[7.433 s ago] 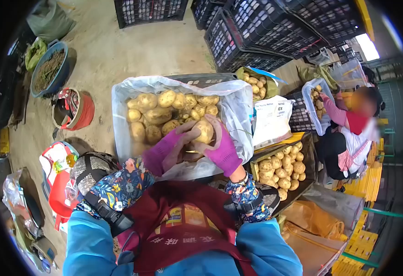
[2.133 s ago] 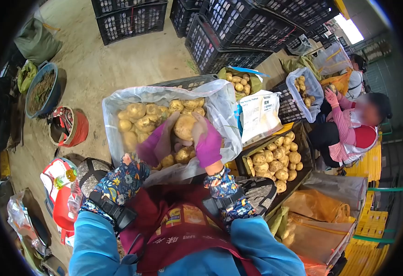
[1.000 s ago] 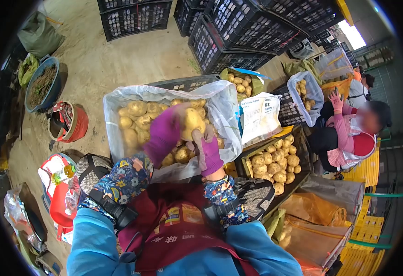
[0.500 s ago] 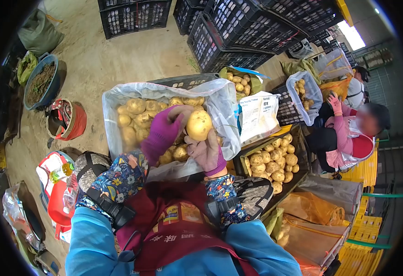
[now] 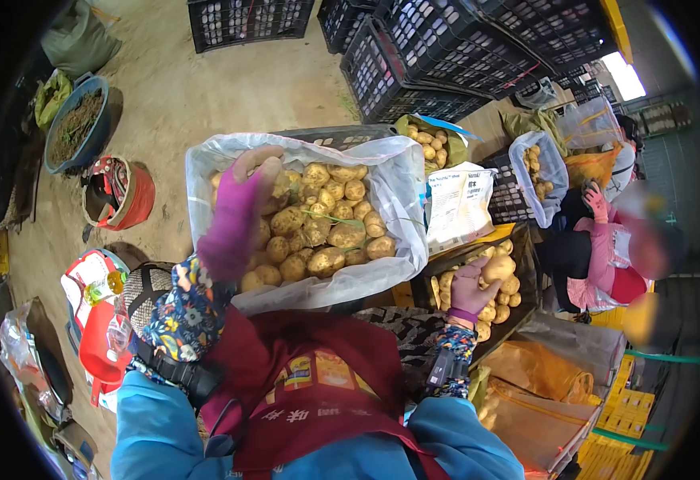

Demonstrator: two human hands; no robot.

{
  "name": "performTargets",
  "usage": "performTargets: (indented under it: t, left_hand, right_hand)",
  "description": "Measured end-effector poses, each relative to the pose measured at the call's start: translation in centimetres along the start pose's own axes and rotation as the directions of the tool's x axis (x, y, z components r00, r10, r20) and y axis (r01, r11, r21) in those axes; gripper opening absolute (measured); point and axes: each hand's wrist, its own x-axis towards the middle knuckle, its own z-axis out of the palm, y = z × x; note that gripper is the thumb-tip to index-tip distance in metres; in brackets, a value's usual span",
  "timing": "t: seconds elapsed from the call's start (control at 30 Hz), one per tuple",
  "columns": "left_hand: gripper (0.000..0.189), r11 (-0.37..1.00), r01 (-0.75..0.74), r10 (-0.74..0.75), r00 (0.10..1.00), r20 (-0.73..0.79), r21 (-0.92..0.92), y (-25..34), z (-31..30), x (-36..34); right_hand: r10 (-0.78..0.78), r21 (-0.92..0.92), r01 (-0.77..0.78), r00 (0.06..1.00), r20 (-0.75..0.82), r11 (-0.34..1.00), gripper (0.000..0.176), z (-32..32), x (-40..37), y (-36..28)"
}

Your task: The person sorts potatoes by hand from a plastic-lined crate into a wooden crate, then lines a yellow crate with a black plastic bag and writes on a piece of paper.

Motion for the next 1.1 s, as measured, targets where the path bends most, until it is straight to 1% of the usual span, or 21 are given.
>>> performTargets:
  t: [0.07, 0.13, 0.17, 0.23, 0.27, 0.3, 0.33, 0.37, 0.4, 0.5, 0.6, 0.63, 0.67, 0.7, 0.73, 0.83, 0.93, 0.97, 1.0, 1.03, 1.1]
  left_hand:
    - [0.04, 0.999, 0.019, -0.018, 1.0, 0.024, -0.051, 0.3, -0.8, -0.1]
    - [0.04, 0.994, 0.041, -0.039, 0.999, 0.018, -0.098, 0.9, -1.1, -0.2]
    - [0.041, 0.992, 0.048, -0.047, 0.999, 0.011, -0.12, 1.0, -1.2, -0.2]
    - [0.039, 0.988, 0.045, -0.046, 0.999, -0.004, -0.145, 1.0, -1.6, 0.0]
    - [0.038, 0.987, 0.04, -0.043, 0.999, -0.013, -0.157, 1.0, -1.9, 0.2]
    - [0.037, 0.986, 0.047, -0.051, 0.998, -0.02, -0.161, 1.2, -2.0, 0.4]
    - [0.035, 0.984, 0.056, -0.061, 0.998, -0.027, -0.167, 1.4, -2.1, 0.6]
    - [0.034, 0.983, 0.063, -0.069, 0.997, -0.034, -0.172, 1.6, -2.2, 0.7]
    - [0.034, 0.984, 0.058, -0.067, 0.997, -0.046, -0.169, 1.7, -2.3, 0.9]
    - [0.032, 0.985, 0.041, -0.055, 0.996, -0.075, -0.169, 1.8, -2.3, 1.3]
    - [0.033, 0.982, 0.057, -0.071, 0.995, -0.072, -0.182, 1.9, -2.3, 1.4]
    - [0.033, 0.979, 0.075, -0.089, 0.994, -0.065, -0.189, 2.1, -2.2, 1.3]
    - [0.034, 0.976, 0.094, -0.106, 0.993, -0.054, -0.197, 2.3, -2.0, 1.3]
    - [0.034, 0.968, 0.103, -0.119, 0.991, -0.059, -0.228, 2.3, -1.7, 1.2]
    - [0.035, 0.959, 0.116, -0.136, 0.989, -0.06, -0.258, 2.2, -1.4, 1.0]
    - [0.039, 0.953, 0.21, -0.213, 0.977, 0.008, -0.22, 0.5, -0.6, 0.7]
    - [0.045, 0.935, 0.35, -0.345, 0.936, 0.074, -0.064, -1.5, 1.5, 0.5]
    - [0.045, 0.92, 0.39, -0.385, 0.917, 0.103, -0.037, -1.9, 2.4, 0.0]
    - [0.046, 0.904, 0.428, -0.423, 0.897, 0.127, -0.008, -2.2, 3.1, -0.4]
    - [0.046, 0.866, 0.5, -0.472, 0.827, 0.305, -0.017, -2.5, 3.3, -0.1]
    - [0.044, 0.884, 0.465, -0.415, 0.829, 0.375, -0.048, -3.7, 3.7, -0.1]
  right_hand:
    - [0.018, -0.219, -0.031, 0.998, -0.059, 0.975, 0.065, 1.2, 0.9, 1.4]
    - [0.099, -0.475, -0.126, 0.992, -0.083, 0.871, 0.064, 3.8, 1.9, 5.7]
    - [0.152, -0.7, -0.111, 0.988, -0.003, 0.705, 0.062, 4.5, 2.5, 8.9]
    - [0.369, -0.904, -0.204, 0.928, -0.056, 0.375, 0.057, 6.1, 4.4, 16.0]
    - [0.489, -0.915, -0.329, 0.853, -0.182, 0.235, 0.055, 6.8, 5.5, 19.6]
    - [0.524, -0.999, 0.05, 0.851, 0.037, -0.011, 0.054, 6.2, 6.4, 23.0]
    - [0.607, -0.871, 0.438, 0.761, 0.228, -0.222, 0.054, 5.0, 7.0, 26.1]
    - [0.607, -0.751, 0.528, 0.765, 0.216, -0.397, 0.05, 3.9, 7.2, 29.2]
    - [0.604, -0.589, 0.593, 0.769, 0.21, -0.549, 0.047, 2.8, 7.4, 31.6]
    - [0.577, -0.225, 0.582, 0.811, 0.092, -0.782, 0.048, -0.1, 8.6, 35.6]
    - [0.669, -0.584, 0.586, 0.737, 0.095, -0.562, 0.051, -3.8, 11.6, 35.4]
    - [0.676, -0.82, 0.493, 0.712, 0.188, -0.291, 0.058, -6.8, 13.0, 34.8]
    - [0.702, -0.946, 0.276, 0.708, 0.079, -0.171, 0.058, -4.7, 12.4, 33.1]
    - [0.735, -0.998, 0.03, 0.677, -0.019, -0.054, 0.059, 0.3, 10.4, 30.7]
    - [0.774, -0.972, -0.228, 0.624, -0.104, 0.053, 0.06, 4.0, 8.5, 28.8]
    - [0.744, -0.861, -0.392, 0.668, -0.024, 0.325, 0.062, 6.8, 5.2, 25.2]
    - [0.736, -0.926, -0.24, 0.675, 0.057, 0.291, 0.063, 8.6, 3.3, 21.8]
    - [0.708, -0.943, -0.16, 0.699, 0.101, 0.293, 0.05, 9.8, 2.6, 21.0]
    - [0.664, -0.952, -0.055, 0.729, 0.168, 0.302, 0.046, 11.1, 1.5, 20.6]
    - [0.62, -0.952, 0.049, 0.749, 0.236, 0.303, 0.042, 12.4, 0.3, 20.8]
    - [0.568, -0.936, 0.051, 0.783, 0.254, 0.348, 0.034, 12.5, -0.3, 20.5]
